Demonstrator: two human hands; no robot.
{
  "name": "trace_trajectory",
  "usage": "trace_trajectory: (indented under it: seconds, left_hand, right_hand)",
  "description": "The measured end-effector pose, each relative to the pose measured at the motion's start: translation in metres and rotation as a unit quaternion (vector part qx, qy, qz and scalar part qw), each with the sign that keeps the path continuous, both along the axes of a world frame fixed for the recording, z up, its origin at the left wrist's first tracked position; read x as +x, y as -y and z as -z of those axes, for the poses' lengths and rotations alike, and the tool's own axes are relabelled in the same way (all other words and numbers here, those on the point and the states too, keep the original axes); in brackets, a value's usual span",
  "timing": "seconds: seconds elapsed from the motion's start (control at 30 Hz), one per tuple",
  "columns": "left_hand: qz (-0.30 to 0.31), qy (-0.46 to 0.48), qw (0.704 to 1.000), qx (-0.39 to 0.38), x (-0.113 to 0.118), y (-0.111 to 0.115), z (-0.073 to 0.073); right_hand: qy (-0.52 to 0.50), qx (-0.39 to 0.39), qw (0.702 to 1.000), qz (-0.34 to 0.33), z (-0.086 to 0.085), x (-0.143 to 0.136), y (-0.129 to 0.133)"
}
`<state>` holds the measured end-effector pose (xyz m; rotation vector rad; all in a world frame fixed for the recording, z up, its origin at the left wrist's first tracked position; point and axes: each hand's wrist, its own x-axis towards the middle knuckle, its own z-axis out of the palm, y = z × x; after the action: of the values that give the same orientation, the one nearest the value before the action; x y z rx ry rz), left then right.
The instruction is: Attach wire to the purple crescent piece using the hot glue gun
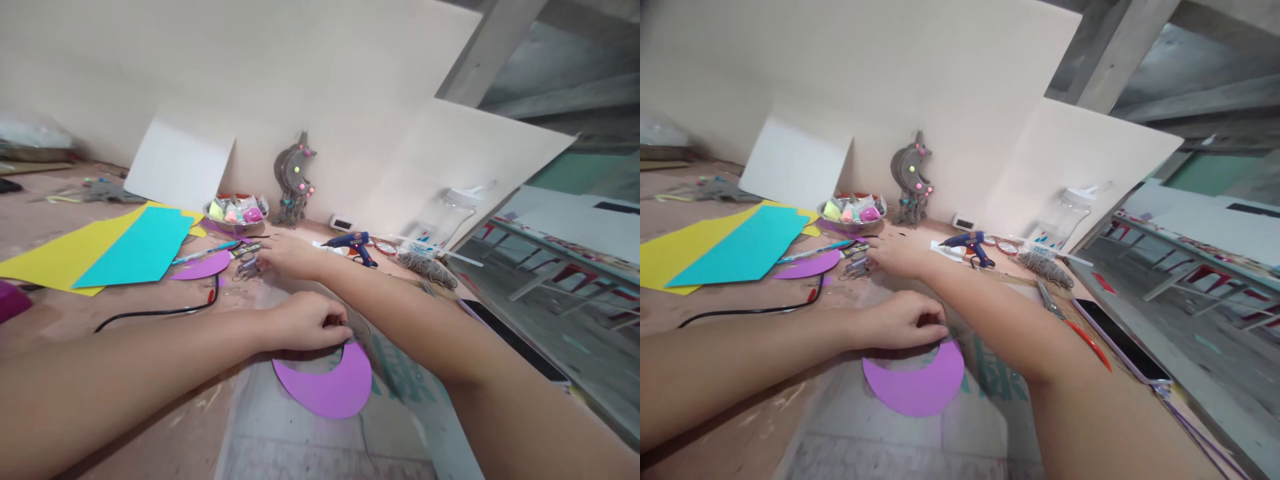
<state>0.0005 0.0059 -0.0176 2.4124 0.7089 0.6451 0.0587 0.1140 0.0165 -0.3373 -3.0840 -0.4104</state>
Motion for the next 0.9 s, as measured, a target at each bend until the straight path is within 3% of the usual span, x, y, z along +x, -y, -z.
trace_trajectory:
  seconds: [0.33, 0.6, 0.9]
  left_hand:
    - [0.004, 0.012, 1.0, -0.026, 0.001, 0.0, 0.001]
    - [0.005, 0.012, 1.0, -0.02, 0.001, 0.0, 0.001]
    - [0.007, 0.018, 1.0, -0.017, 0.001, 0.0, 0.0]
  right_hand:
    - [-0.006, 0.002, 0.999, 0.048, -0.004, 0.041, 0.012]
    - [0.033, 0.073, 0.996, -0.039, 0.0, 0.023, 0.014]
    - [-0.036, 0.012, 0.999, -0.02, 0.005, 0.02, 0.011]
